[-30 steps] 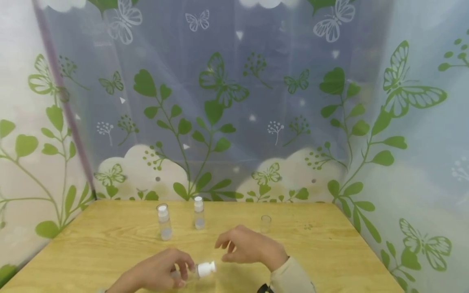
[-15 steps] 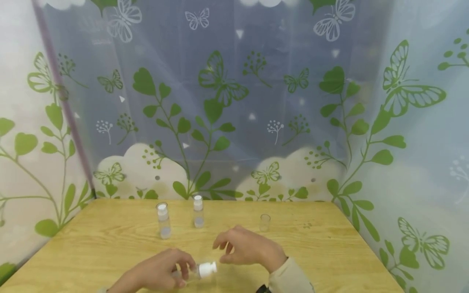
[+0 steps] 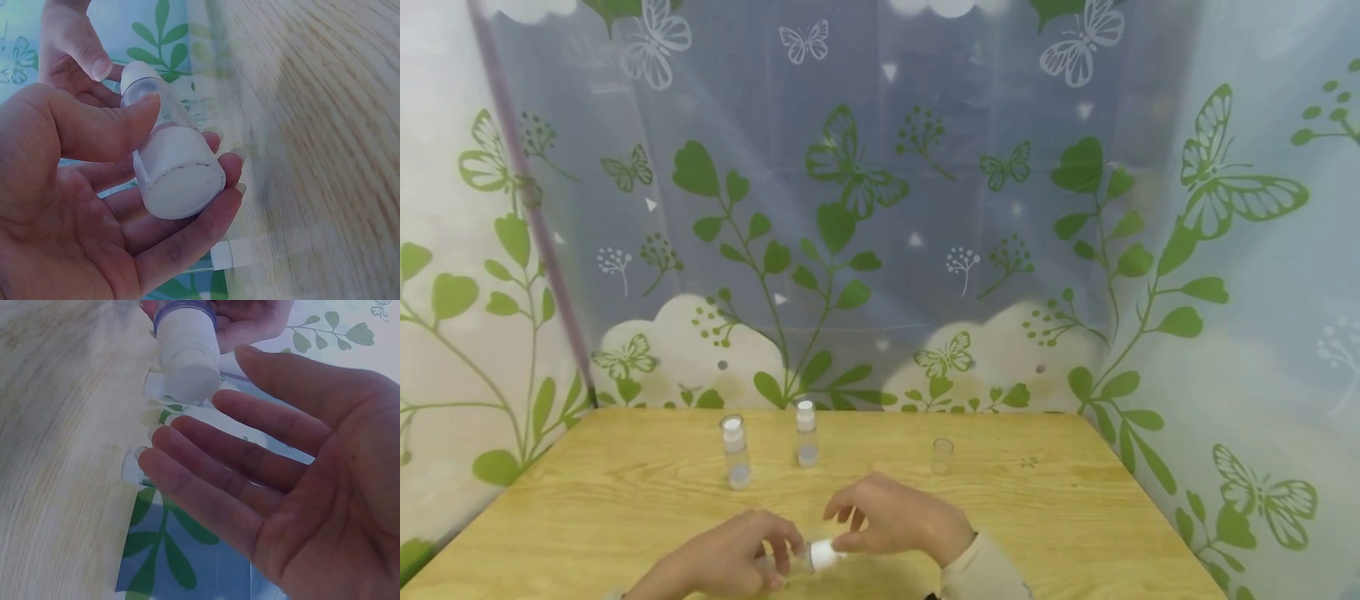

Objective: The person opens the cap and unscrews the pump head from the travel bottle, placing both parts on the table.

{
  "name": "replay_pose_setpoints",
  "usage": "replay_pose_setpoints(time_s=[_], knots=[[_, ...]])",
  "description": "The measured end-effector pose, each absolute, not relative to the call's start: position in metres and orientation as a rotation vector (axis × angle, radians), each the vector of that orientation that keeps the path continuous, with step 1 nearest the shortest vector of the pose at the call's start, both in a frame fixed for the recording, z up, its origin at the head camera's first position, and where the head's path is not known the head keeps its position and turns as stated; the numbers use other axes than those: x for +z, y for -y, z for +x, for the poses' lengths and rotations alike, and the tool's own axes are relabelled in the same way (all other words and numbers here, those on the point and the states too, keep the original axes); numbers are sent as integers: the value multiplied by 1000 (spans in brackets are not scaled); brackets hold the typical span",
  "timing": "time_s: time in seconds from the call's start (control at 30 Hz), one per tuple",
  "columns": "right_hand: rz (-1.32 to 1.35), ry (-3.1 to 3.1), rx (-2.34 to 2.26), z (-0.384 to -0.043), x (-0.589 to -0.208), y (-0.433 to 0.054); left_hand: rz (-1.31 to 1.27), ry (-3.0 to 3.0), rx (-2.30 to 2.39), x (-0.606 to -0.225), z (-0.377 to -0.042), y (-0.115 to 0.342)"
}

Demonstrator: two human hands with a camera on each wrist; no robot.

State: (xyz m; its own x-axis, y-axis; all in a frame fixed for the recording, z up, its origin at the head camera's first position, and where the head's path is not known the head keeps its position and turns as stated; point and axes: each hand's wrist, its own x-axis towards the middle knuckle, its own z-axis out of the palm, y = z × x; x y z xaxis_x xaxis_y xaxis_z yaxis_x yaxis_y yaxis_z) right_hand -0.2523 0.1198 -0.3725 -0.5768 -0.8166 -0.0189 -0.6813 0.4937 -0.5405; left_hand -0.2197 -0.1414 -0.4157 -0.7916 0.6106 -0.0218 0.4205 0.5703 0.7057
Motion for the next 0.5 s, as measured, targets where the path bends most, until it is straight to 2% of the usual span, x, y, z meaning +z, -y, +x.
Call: replay_pose_setpoints(time_s=[0.5], knots=[[-1240, -2480, -661, -251, -380, -113, 888, -2544, 1000, -417, -221, 141]])
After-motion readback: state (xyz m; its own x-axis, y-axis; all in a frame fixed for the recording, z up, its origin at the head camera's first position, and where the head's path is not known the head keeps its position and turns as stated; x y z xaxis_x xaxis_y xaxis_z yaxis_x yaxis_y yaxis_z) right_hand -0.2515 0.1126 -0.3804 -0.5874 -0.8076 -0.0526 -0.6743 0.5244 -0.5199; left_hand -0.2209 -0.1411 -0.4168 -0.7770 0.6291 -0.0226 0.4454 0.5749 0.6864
